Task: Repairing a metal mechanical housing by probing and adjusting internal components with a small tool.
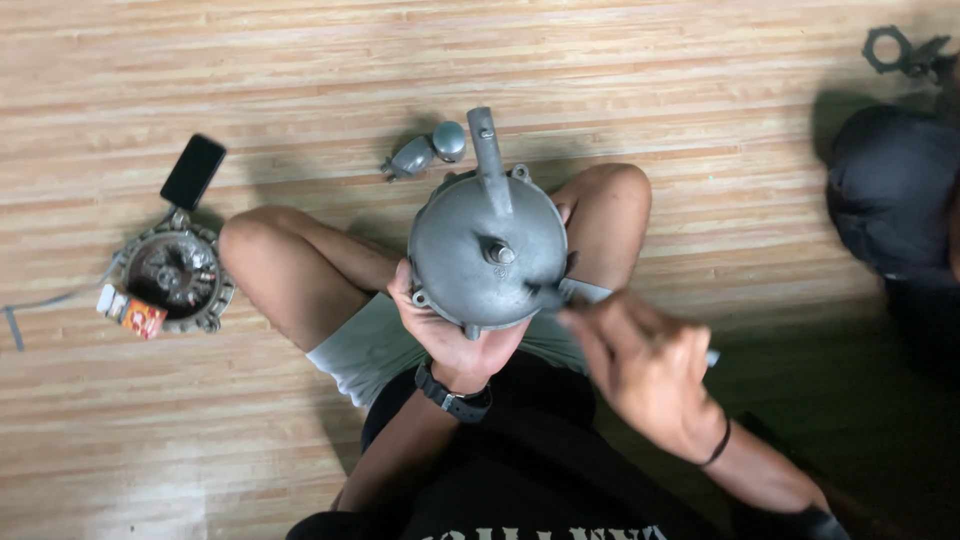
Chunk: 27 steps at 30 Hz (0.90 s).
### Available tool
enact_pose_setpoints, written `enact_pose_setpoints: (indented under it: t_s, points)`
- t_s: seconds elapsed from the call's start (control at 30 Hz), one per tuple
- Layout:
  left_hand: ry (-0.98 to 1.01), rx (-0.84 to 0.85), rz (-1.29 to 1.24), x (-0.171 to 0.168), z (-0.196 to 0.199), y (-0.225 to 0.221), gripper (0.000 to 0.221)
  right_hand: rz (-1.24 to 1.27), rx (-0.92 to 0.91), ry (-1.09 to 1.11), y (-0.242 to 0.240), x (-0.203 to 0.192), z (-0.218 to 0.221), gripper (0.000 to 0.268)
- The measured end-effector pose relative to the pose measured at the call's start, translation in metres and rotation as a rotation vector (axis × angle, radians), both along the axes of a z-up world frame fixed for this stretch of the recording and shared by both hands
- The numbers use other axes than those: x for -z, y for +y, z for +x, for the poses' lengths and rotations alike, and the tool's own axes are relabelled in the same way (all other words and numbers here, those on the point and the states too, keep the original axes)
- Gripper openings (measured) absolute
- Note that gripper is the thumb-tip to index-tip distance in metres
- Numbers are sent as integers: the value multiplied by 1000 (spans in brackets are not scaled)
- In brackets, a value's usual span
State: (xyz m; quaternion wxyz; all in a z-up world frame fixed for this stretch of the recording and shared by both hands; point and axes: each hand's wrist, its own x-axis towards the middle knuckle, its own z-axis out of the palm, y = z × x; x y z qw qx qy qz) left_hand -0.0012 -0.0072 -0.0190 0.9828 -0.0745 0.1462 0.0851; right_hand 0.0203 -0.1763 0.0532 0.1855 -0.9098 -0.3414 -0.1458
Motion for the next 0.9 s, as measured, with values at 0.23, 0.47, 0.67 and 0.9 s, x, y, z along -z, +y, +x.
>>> enact_pose_setpoints:
  t_s: [0.23,0.47,0.67,0.9]
  points:
    - [4,-23,-28,-13,-1,5,74,5,-35,-34,12,-3,-1,17]
    - [-4,-56,-68,-29,3,6,69,43,-66,-43,15,4,-1,12]
    - [-21,-37,-44,-57,8,10,68,64,-62,-70,20,-10,6,17]
    - [15,-36,-23,-27,5,9,74,-10,-19,-111,11,-7,13,30]
